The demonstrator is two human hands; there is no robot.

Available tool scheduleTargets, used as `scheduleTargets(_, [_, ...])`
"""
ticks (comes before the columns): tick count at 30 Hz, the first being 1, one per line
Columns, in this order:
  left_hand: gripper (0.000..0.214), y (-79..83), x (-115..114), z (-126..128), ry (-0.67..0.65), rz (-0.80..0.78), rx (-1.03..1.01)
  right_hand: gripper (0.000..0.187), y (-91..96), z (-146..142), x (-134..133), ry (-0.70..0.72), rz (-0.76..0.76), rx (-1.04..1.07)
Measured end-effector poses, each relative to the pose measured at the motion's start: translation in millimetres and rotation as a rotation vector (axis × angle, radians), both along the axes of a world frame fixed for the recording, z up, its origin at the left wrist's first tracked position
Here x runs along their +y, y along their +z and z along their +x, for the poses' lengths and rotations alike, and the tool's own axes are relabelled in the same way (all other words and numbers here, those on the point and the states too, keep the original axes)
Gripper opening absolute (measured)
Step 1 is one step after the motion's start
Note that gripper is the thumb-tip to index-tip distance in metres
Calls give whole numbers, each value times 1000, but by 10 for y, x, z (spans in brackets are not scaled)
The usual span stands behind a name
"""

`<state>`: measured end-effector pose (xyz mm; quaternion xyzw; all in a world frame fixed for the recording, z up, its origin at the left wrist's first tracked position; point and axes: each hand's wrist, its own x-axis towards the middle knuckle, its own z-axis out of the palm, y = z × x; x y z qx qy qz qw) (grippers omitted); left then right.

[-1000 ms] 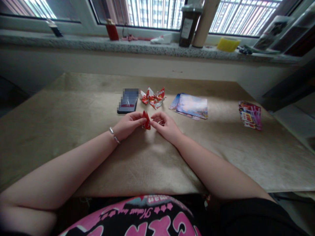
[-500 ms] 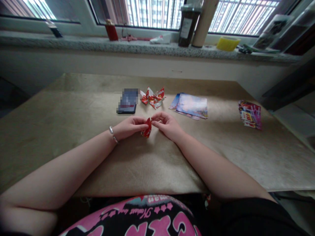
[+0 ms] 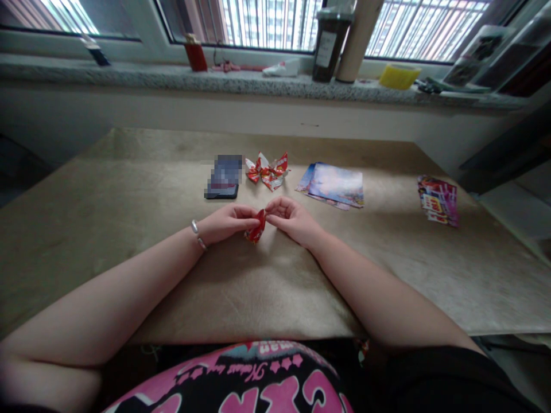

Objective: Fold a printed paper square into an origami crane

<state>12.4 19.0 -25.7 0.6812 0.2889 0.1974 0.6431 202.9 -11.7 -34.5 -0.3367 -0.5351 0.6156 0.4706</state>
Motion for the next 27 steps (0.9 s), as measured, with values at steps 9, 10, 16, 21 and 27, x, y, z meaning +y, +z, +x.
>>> scheduleTargets(9, [31,27,-20,11,-39,-68,-13,27,28,54,-17,31,64,-243])
scheduleTargets(10, [31,38,-27,14,-41,-69,-3,24,30,70,-19,23,112,-322])
scheduleTargets(16, [30,50,-49,33,-24,-9,41,3,89,135,-26,-87,582,-657])
scheduleTargets(21, [29,44,-75,69,51,51,20,9,154,120,-57,-176,962,-796])
scheduleTargets(27, [30,42,-94,95,114,72,-3,10,182,117,-84,-213,1024,-868])
